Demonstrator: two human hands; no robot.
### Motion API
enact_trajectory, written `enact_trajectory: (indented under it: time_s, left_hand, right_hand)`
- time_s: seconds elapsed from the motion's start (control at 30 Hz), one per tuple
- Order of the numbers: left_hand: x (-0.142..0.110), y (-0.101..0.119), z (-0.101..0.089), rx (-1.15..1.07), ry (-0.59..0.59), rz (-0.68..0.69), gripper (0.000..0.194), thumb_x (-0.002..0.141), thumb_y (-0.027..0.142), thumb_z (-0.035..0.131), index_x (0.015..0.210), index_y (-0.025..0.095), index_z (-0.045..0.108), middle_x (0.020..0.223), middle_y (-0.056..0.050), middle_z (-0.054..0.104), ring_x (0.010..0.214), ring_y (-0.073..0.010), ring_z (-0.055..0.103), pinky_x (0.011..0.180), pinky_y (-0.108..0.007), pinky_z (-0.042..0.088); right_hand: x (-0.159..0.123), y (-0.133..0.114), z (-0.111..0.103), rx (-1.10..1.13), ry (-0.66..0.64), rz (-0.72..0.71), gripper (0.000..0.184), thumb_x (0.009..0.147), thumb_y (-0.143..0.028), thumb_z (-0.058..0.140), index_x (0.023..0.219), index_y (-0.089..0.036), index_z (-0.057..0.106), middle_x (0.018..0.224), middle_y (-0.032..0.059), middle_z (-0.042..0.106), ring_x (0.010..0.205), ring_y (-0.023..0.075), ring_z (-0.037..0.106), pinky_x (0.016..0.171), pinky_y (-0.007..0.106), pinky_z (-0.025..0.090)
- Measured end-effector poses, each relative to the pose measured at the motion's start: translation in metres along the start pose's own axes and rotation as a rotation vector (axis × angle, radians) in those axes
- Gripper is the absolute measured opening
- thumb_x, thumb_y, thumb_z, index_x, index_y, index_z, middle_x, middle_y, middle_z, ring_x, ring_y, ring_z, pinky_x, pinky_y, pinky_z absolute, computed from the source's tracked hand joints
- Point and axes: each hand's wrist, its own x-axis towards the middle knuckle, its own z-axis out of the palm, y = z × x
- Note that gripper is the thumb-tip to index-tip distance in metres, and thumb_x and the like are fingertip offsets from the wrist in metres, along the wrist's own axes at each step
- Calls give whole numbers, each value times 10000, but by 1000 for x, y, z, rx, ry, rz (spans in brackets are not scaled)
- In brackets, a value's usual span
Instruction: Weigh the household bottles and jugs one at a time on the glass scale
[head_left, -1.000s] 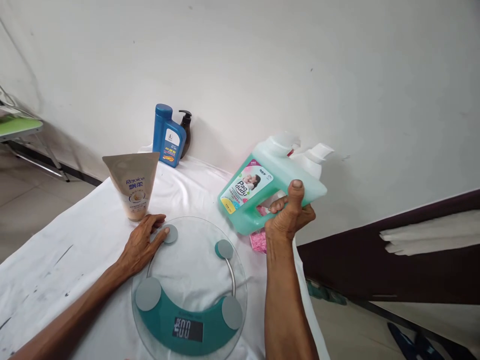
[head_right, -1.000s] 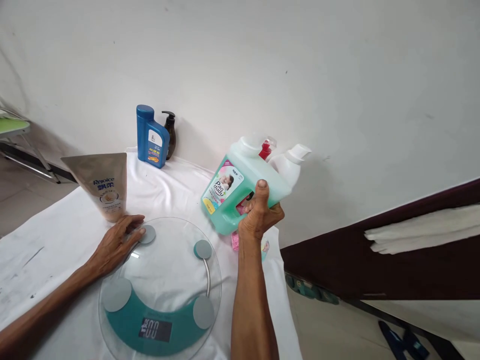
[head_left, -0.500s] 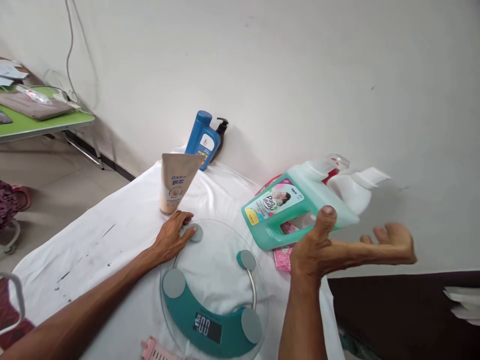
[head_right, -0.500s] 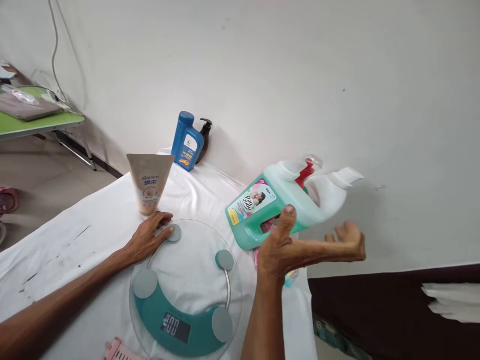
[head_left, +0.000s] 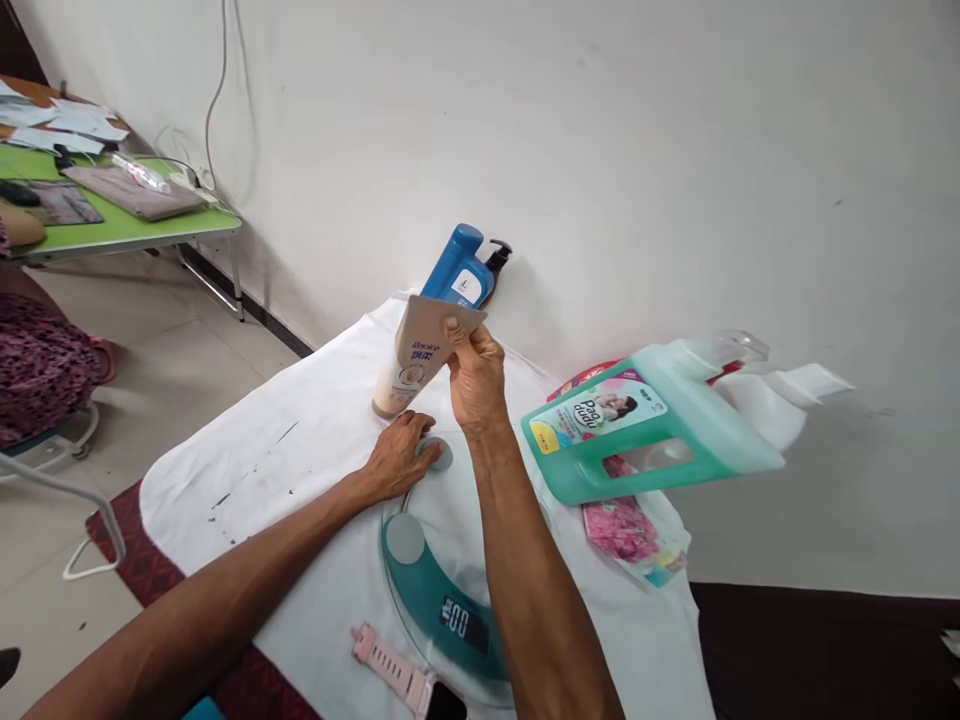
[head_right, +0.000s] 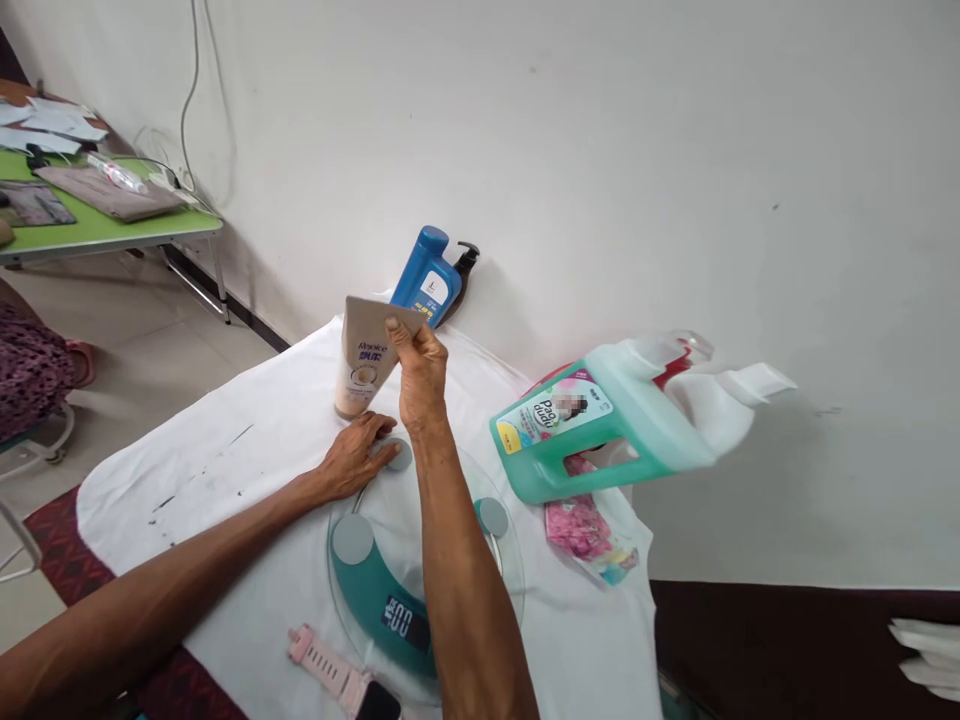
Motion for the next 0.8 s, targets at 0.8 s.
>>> enact_trajectory:
  time_s: [0.8]
  left_hand:
    - [1,5,-10,39,-84,-38,260,980,369,586,1180,213,643,1200,-93,714,1104,-256,685,1023,-437,554]
  right_hand:
    - [-145,-90,-101,-226,575,-318,320,772,-525,876,813,-250,718,885,-10,669,948,196,693,934,437,627]
